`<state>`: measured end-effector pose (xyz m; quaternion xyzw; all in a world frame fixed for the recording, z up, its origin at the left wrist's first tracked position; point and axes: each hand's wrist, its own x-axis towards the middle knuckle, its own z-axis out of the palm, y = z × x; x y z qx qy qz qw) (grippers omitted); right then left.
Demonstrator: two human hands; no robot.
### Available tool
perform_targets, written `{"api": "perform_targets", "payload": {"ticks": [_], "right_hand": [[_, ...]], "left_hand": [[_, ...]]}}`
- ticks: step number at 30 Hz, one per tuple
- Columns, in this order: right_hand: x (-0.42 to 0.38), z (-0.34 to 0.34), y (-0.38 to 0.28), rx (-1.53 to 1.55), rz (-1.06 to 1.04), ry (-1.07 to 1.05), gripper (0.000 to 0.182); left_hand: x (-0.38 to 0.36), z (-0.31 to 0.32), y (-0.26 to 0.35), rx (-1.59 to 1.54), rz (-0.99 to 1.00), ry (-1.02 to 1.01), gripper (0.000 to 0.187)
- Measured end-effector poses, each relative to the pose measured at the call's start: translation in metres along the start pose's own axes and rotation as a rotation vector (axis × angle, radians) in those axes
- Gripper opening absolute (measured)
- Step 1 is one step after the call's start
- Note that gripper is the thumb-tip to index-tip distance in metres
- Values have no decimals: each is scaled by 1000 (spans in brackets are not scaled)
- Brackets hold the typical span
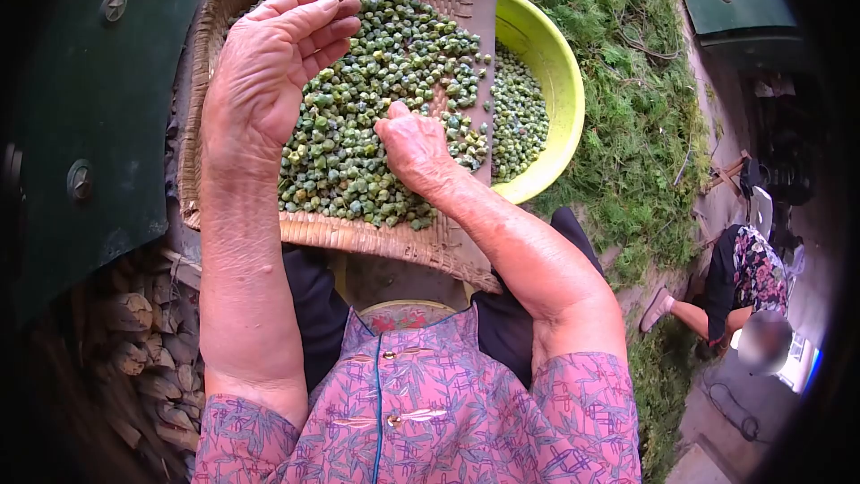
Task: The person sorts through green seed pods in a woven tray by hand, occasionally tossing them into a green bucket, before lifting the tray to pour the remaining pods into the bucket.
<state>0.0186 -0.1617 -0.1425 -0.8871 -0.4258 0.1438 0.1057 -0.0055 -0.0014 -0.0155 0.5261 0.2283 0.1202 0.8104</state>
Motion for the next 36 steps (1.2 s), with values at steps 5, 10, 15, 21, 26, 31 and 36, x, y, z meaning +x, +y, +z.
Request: {"api": "perform_targets", "payload": {"ticks": [5,10,15,21,26,31,36], "right_hand": [[-1,7,8,32,1,21,12],[-2,2,4,157,-2,60,9],[1,4,10,254,22,58,9],[-1,-30,27,855,275,-167,14],[-24,-58,12,1219,260,-426,11],[-63,-52,-26,957,-501,-779,19],[-66,-60,-26,861,-459,-725,22]], "left_hand": [[-1,0,1,1,9,-4,18],[0,0,-1,23,6,-7,20],[-2,2,2,22,5,2,20],[-1,1,3,17,12,0,20],[-1,0,3,-3,15,4,20],[-1,3,1,3,-2,7,20],[-1,4,2,-100,-3,38,15]]}}
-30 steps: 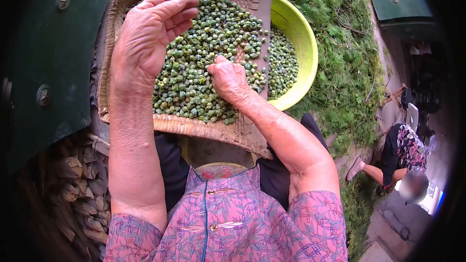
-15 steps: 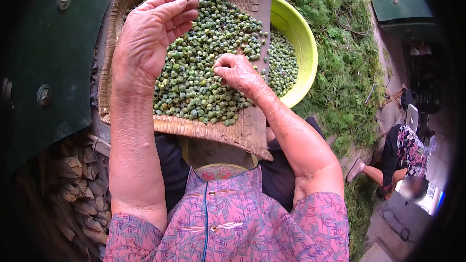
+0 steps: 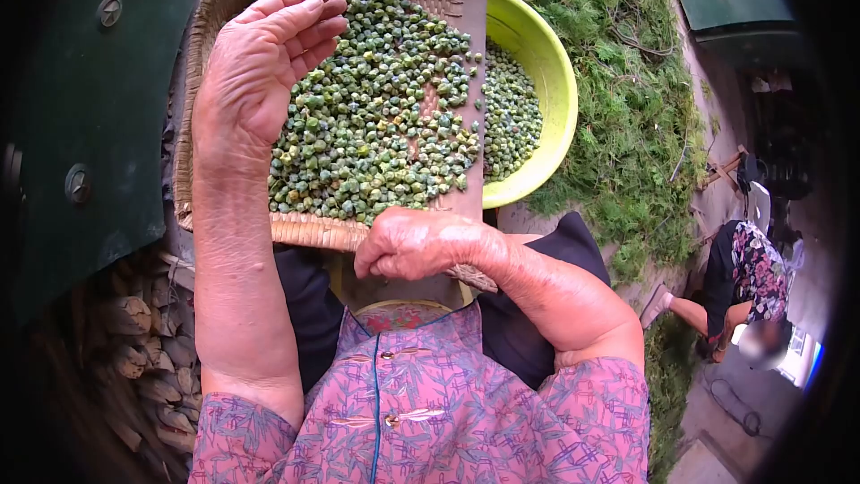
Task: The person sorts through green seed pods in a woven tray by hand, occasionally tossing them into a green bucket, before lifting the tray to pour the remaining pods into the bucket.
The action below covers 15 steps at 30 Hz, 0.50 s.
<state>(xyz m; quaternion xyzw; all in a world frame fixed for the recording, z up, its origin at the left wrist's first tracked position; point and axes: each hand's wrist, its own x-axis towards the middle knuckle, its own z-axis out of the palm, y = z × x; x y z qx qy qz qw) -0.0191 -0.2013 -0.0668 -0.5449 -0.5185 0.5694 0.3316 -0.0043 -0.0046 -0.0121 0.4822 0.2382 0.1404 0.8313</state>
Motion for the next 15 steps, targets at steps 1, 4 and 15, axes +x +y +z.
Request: {"api": "perform_targets", "payload": {"ticks": [1,4,15], "right_hand": [[-2,-7,-1,-8,47,98,22],[-2,-15,16,-389,227,373,25],[20,-39,50,-753,489,451,37]], "left_hand": [[0,-1,1,0,0,1,15],[0,-3,1,93,-1,-25,20],[2,-7,1,95,16,-47,20]]}}
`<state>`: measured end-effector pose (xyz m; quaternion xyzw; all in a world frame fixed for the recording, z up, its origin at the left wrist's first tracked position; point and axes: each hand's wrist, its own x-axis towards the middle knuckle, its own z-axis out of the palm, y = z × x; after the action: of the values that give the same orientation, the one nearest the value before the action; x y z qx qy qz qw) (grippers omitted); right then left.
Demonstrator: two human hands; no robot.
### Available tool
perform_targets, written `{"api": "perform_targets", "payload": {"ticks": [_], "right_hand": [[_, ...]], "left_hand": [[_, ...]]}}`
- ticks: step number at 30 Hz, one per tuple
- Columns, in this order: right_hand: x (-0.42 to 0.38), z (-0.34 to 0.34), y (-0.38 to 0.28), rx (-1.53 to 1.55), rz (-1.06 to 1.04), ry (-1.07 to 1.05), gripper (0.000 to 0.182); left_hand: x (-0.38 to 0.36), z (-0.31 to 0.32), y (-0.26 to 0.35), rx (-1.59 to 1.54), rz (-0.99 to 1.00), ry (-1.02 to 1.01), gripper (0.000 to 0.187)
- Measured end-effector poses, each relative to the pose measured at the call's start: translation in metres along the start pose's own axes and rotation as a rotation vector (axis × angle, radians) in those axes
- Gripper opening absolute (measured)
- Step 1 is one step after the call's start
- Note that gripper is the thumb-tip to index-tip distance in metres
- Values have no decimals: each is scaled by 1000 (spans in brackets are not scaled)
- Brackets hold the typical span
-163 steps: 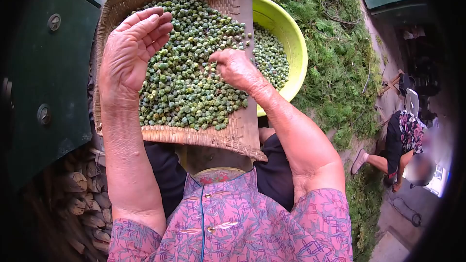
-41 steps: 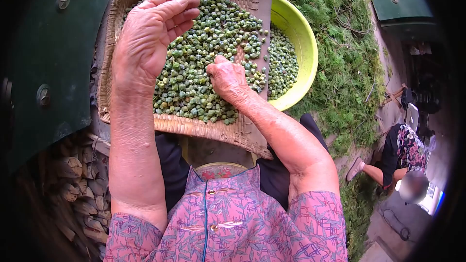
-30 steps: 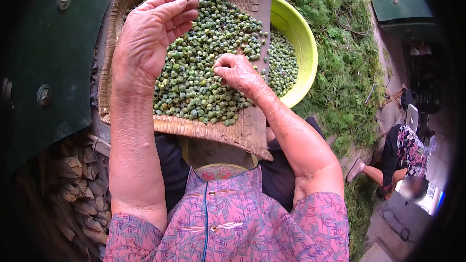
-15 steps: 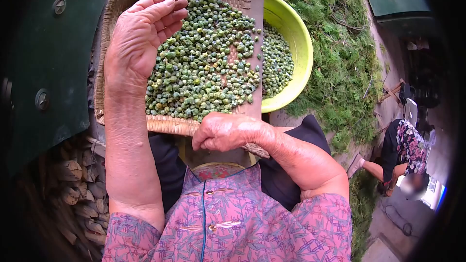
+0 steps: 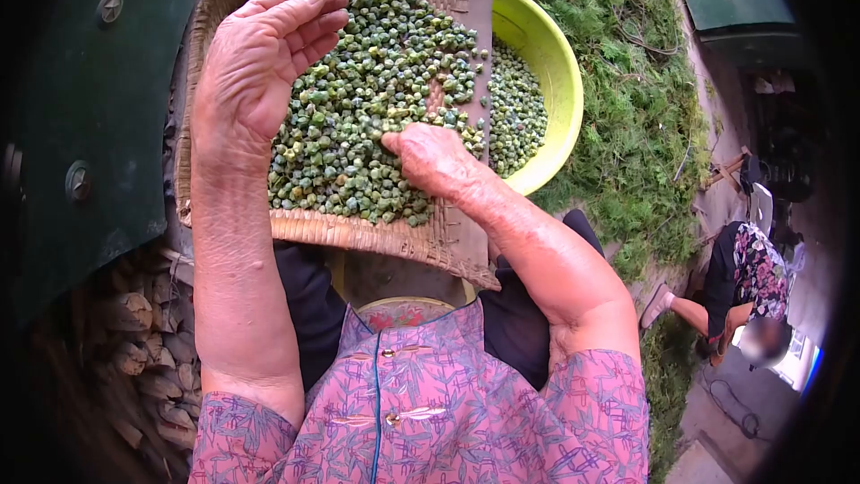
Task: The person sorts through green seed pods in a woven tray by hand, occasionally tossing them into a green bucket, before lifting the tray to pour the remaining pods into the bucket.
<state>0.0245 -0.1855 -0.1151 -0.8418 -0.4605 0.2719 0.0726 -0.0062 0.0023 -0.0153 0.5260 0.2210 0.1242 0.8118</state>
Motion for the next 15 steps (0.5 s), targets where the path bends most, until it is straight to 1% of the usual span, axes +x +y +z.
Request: {"api": "perform_targets", "payload": {"ticks": [1,2,4,5,6,7,8,10,11,12,14,15], "right_hand": [[5,-6,5,54,42,-26,42],[10,-11,6,-5,135,0,36],[19,-2,35,9,155,229,38],[19,-4,50,46,139,269,37],[18,-12,51,83,122,309,36],[12,-17,49,63,94,392,35],[8,-20,43,62,94,392,35],[4,-24,29,247,59,234,34],[4,-15,26,294,-52,214,33],[2,-23,12,266,0,-8,33],[4,-3,6,193,-41,-43,33],[3,-13,-5,170,27,-127,34]], "left_hand": [[-1,0,0,1,-1,3,20],[-1,1,0,-4,-1,8,20],[-1,2,1,-10,0,11,20],[-2,2,1,-4,1,14,20],[-2,2,1,3,2,17,20],[-1,2,1,3,2,17,20],[-1,2,1,-1,2,15,20],[0,2,0,-5,2,12,21],[1,1,-1,0,1,14,21],[2,1,-1,6,0,16,21],[2,2,-1,11,-1,18,21],[1,2,-2,15,-3,21,21]]}}
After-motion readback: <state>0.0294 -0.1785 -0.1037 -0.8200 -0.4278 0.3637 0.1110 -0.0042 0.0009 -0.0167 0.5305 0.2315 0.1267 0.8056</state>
